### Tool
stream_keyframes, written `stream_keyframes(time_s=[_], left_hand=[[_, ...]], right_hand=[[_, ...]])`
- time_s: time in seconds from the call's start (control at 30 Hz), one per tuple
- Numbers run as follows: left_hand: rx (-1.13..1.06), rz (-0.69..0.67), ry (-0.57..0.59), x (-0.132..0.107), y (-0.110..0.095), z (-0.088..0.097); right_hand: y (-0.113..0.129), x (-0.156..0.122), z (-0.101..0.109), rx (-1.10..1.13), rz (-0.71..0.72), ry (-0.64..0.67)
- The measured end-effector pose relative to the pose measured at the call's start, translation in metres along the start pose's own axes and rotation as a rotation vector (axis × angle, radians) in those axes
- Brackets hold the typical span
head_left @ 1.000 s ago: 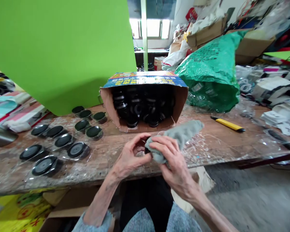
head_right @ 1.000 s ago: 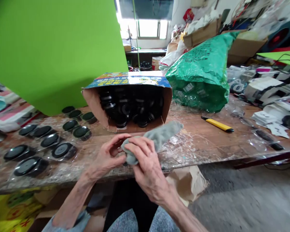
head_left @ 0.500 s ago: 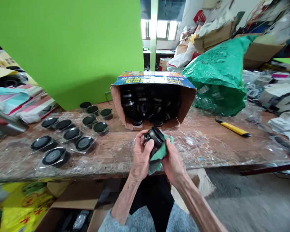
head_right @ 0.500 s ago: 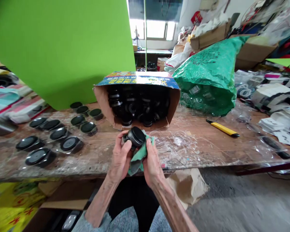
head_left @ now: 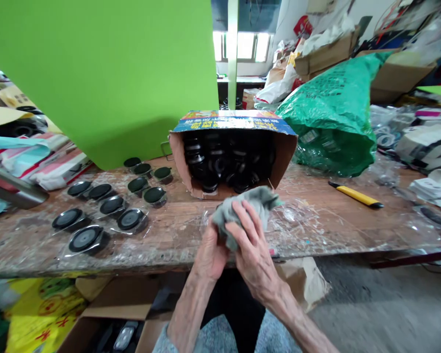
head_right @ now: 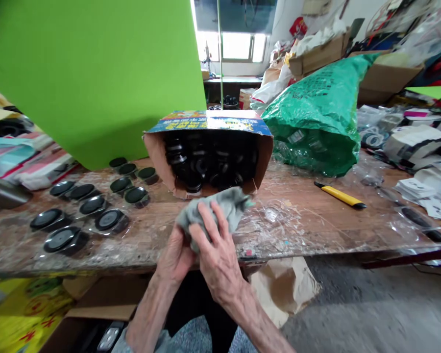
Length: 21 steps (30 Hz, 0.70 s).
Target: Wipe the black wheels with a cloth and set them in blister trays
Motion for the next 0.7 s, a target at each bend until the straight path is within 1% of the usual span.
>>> stream_keyframes(time_s=[0.03,0.07,0.1,0.17,0.2,0.23,0.27,0.33,0.4,0.5,0.6,0.67,0.7], left_hand=[[-0.035,0.048,-0.010,-0.001,0.000,0.000],[-0.061,0.072,-0.016,-0.003,-0.001,0.001],[-0.085,0.079,-0.016,-0.004,-0.003,0.000],[-0.108,0.086,-0.002,-0.008,-0.002,-0.001],[-0.105,0.116,0.009,-0.011,0.004,-0.002],[-0.104,0.150,0.019,-0.014,0.012,-0.004],[-0.110,0.181,0.026,-0.018,0.019,-0.005],[-0.142,0.218,0.019,-0.024,0.031,-0.005],[-0.176,0.235,-0.028,-0.028,0.036,-0.002],[-0.180,0.267,-0.098,-0.032,0.038,0.004],[-0.153,0.328,-0.178,-0.034,0.042,0.010],[-0.094,0.372,-0.193,-0.034,0.045,0.015],[-0.054,0.373,-0.173,-0.033,0.045,0.017]], right_hand=[[-0.003,-0.009,0.000,0.006,-0.004,0.022],[-0.009,-0.016,0.003,0.027,-0.057,0.020],[-0.018,-0.022,0.010,0.048,-0.151,-0.005],[-0.038,-0.025,0.028,0.085,-0.380,-0.115],[-0.043,-0.023,0.035,0.101,-0.454,-0.165],[-0.044,-0.019,0.037,0.105,-0.479,-0.187],[-0.039,-0.013,0.035,0.097,-0.455,-0.170],[-0.024,-0.006,0.019,0.039,-0.342,-0.068],[-0.010,-0.014,0.005,-0.044,-0.242,-0.020],[0.004,-0.043,-0.006,-0.116,-0.150,-0.080],[0.018,-0.069,-0.015,-0.125,-0.016,-0.114],[0.023,-0.078,-0.012,-0.085,0.008,-0.113],[0.022,-0.080,-0.007,-0.040,-0.020,-0.096]])
Point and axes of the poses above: each hand's wrist, its own x-axis towards the middle knuckle, its own z-axis out of the back of the hand, y = z × x, the point moved 9 cm from there along x, towards the middle knuckle, and after that the axes turned 7 degrees about -y, right-handed, at the moved point
